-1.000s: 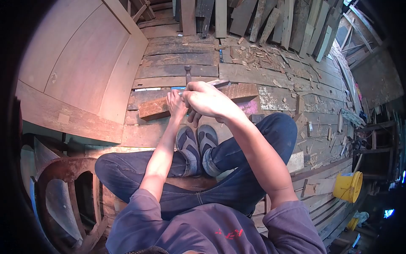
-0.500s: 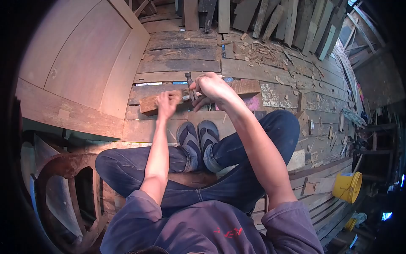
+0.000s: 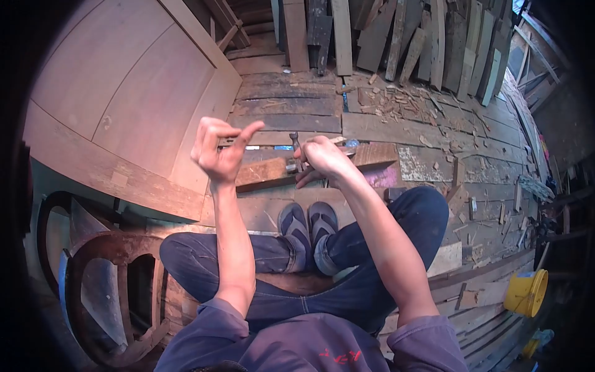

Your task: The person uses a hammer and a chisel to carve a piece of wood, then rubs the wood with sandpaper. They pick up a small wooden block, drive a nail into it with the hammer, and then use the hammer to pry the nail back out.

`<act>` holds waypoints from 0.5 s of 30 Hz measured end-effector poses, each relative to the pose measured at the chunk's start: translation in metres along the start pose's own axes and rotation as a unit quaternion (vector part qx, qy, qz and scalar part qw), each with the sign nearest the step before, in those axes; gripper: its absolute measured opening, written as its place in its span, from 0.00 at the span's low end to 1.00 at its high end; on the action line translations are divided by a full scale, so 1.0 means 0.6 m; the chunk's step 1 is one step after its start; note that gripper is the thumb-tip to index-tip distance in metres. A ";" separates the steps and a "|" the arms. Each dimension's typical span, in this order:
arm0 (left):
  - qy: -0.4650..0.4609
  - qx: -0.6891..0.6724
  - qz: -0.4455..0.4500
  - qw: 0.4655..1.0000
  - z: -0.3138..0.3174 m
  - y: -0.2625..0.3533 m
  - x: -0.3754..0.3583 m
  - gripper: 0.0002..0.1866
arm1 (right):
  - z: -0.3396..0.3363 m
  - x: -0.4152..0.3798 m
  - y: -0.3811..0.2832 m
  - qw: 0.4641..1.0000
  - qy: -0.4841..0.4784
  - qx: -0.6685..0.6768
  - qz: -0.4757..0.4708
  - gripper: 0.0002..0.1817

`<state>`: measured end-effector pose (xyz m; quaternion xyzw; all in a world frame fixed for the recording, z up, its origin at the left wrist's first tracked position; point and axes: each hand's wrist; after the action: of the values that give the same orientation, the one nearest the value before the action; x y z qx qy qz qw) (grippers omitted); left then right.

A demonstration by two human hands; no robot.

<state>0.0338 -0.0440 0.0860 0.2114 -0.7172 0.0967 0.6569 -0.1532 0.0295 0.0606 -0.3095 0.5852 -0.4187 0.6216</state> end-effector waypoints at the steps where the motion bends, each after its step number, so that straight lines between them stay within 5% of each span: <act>1: 0.016 -0.017 0.043 0.999 -0.007 0.011 0.010 0.21 | -0.002 0.003 0.004 1.000 0.006 0.000 -0.004 0.12; 12: 0.032 -0.117 0.086 0.989 -0.021 0.090 0.047 0.13 | -0.012 0.005 0.015 1.000 -0.022 0.002 -0.002 0.14; 15: 0.002 -0.132 -0.018 0.991 -0.007 0.054 0.057 0.05 | -0.016 0.005 0.013 1.000 -0.018 0.006 -0.002 0.13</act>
<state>0.0219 -0.0193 0.1249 0.1360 -0.7183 -0.0100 0.6822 -0.1617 0.0313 0.0513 -0.3144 0.5707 -0.4177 0.6332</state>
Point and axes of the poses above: each hand's wrist, its own x-axis towards the middle knuckle, its own z-axis out of the palm, y = z × x, and after that the axes turned 1 degree about z, right-handed
